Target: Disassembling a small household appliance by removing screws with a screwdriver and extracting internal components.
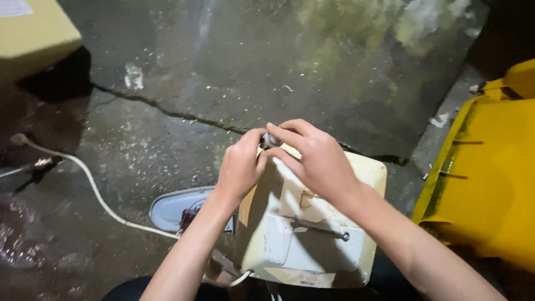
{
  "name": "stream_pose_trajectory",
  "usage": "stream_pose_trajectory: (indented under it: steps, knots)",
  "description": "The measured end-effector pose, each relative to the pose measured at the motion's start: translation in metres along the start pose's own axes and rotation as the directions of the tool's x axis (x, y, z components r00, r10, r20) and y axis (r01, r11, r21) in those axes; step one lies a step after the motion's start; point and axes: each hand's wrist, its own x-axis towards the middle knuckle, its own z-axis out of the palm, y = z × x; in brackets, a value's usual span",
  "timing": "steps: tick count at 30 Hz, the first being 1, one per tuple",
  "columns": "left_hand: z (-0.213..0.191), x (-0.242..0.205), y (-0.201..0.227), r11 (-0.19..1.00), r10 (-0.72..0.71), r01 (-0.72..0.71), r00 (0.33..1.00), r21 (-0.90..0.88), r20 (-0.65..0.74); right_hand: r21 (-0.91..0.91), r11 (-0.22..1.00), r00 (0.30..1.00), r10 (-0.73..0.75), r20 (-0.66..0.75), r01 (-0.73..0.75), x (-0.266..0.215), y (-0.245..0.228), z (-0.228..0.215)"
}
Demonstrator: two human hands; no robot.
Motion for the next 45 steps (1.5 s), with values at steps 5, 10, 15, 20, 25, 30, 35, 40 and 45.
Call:
stream_pose_trajectory:
  steps: [5,10,15,20,25,30,35,40,45]
  knots:
    - [0.023,-0.002,-0.005,0.998,-0.059,0.060,0.986,0.001,-0.153,-0.061,0.998,0.996,0.006,-0.087,-0.012,-0.003,0.000,0.015]
    - [-0.015,0.014,0.008,0.994,-0.046,0.050,0.998,-0.092,0.042,0.019,0.999,0.998,-0.044,-0.046,0.045,0.002,0.000,-0.001]
    - [-0.018,0.011,0.000,0.976,0.027,0.031,0.966,-0.217,0.257,0.331,0.938,0.971,0.025,0.240,-0.106,0.006,-0.005,-0.015]
    - [-0.007,0.008,-0.003,0.990,-0.138,0.141,0.982,-0.012,0.127,0.094,0.991,0.995,0.087,0.057,-0.092,-0.003,-0.014,-0.002]
    - [-0.028,0.016,0.008,0.977,0.036,0.019,0.967,-0.212,0.252,0.051,0.991,0.976,0.113,0.188,-0.124,0.003,-0.019,-0.012]
    - [-0.011,0.005,0.012,0.998,0.043,-0.045,0.999,0.045,0.027,0.161,0.963,0.969,0.188,0.162,-0.214,0.004,-0.020,-0.005]
    - [-0.028,0.017,0.014,0.997,-0.016,0.033,0.971,-0.070,0.237,0.226,0.971,0.993,0.054,0.102,-0.076,0.008,-0.014,-0.010]
    - [-0.022,0.013,0.012,0.995,-0.004,-0.009,0.992,0.098,0.124,0.218,0.971,0.993,0.084,0.079,-0.100,0.006,-0.014,-0.005]
    - [-0.027,0.020,0.005,0.993,0.032,0.003,0.952,-0.115,0.304,0.394,0.903,0.980,0.119,0.157,-0.173,0.010,-0.020,-0.015]
